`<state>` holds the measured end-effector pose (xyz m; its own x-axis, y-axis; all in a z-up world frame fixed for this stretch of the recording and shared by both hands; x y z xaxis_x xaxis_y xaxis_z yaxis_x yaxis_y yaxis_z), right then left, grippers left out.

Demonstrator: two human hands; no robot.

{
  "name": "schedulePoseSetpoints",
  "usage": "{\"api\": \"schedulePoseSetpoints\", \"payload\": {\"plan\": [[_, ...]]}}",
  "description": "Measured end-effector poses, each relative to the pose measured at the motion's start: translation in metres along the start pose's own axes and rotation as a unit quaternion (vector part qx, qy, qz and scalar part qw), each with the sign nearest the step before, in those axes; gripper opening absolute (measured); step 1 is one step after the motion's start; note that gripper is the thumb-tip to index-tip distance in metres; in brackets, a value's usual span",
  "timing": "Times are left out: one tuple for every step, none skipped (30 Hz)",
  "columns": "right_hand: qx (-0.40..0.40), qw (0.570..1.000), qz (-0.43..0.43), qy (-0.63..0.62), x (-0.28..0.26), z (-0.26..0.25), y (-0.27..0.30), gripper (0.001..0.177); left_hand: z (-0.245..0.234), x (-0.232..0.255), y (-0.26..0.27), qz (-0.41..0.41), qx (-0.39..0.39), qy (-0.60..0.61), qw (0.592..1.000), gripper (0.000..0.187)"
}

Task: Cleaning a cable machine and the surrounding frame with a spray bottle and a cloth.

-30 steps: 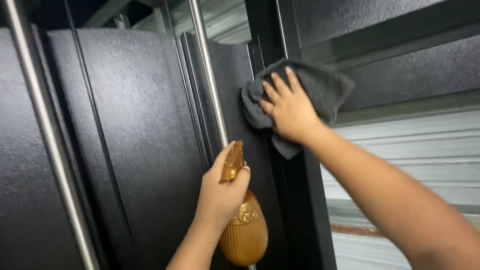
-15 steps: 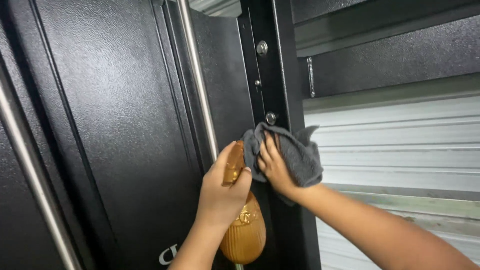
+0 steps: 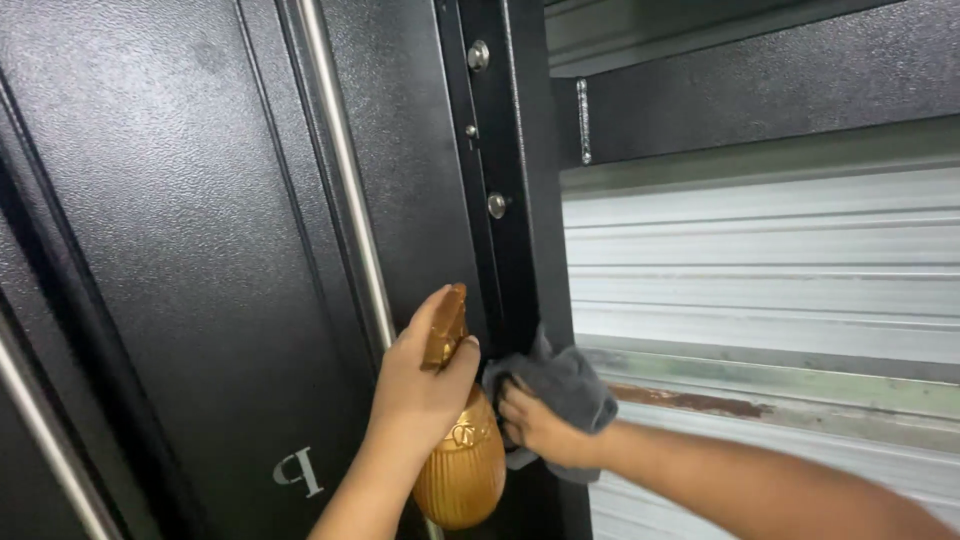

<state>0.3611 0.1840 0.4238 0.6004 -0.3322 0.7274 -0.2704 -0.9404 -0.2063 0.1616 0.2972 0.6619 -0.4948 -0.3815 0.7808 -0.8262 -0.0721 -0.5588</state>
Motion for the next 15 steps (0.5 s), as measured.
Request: {"api": "schedulePoseSetpoints", "payload": {"plan": [[0.001,1.0,0.0,0.0,0.025,-0.024,0.019,0.03,0.002,0.005,0.001,0.0,0.0,-0.001,1.0,0.055],[0.063,0.997,0.006,0.037,0.04,-0.061,0.024,0.032,0.004,0.009,0.002,-0.012,0.003,-0.008,1.0,0.056],[0.125,0.989,0.011,0.075,0.044,-0.098,0.023,0.035,0.007,0.012,0.002,-0.025,0.005,-0.014,1.0,0.057],[0.185,0.976,0.016,0.112,0.079,-0.15,0.026,0.038,0.01,0.015,0.003,-0.024,0.005,-0.014,1.0,0.057],[0.245,0.957,0.02,0.153,0.108,-0.21,0.034,0.042,0.012,0.022,0.003,0.0,0.014,-0.017,1.0,0.057],[0.304,0.933,0.022,0.193,0.124,-0.274,0.041,0.046,0.013,0.029,0.002,0.025,0.022,-0.019,0.999,0.056],[0.305,0.932,0.021,0.195,0.146,-0.303,0.039,0.046,0.017,0.034,0.004,0.027,0.025,-0.019,0.999,0.056],[0.263,0.946,0.093,0.165,0.181,-0.326,0.037,0.045,0.02,0.04,0.006,0.036,0.032,-0.018,0.999,0.056],[0.219,0.953,0.163,0.134,0.215,-0.348,0.035,0.044,0.021,0.045,0.007,0.045,0.041,-0.018,0.998,0.057],[0.223,0.952,0.161,0.135,0.235,-0.347,0.028,0.044,0.024,0.046,0.008,0.047,0.045,-0.019,0.998,0.057],[0.337,0.901,0.216,0.169,0.259,-0.364,0.035,0.055,0.023,0.051,0.008,0.069,0.055,-0.008,0.996,0.057],[0.446,0.832,0.264,0.199,0.279,-0.377,0.044,0.067,0.022,0.055,0.008,0.091,0.064,0.002,0.994,0.057],[0.451,0.83,0.262,0.199,0.288,-0.389,0.035,0.067,0.021,0.057,0.008,0.094,0.068,-0.001,0.993,0.057],[0.499,0.806,0.284,0.147,0.302,-0.401,0.033,0.069,0.019,0.059,0.008,0.098,0.069,0.002,0.993,0.057],[0.544,0.778,0.303,0.092,0.316,-0.41,0.031,0.078,0.018,0.061,0.009,0.101,0.07,0.004,0.992,0.057]]}}
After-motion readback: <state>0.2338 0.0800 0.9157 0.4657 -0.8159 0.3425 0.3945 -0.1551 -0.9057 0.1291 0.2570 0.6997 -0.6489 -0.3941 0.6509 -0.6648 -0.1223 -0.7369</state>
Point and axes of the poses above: each hand's wrist, its own y-axis away from the middle knuckle, its own z-axis out of the palm, x = y × z, the point moved 8 cm from there along -y, towards the middle knuckle, and after that the axes turned 11 degrees about -z, right-handed, at the moved point
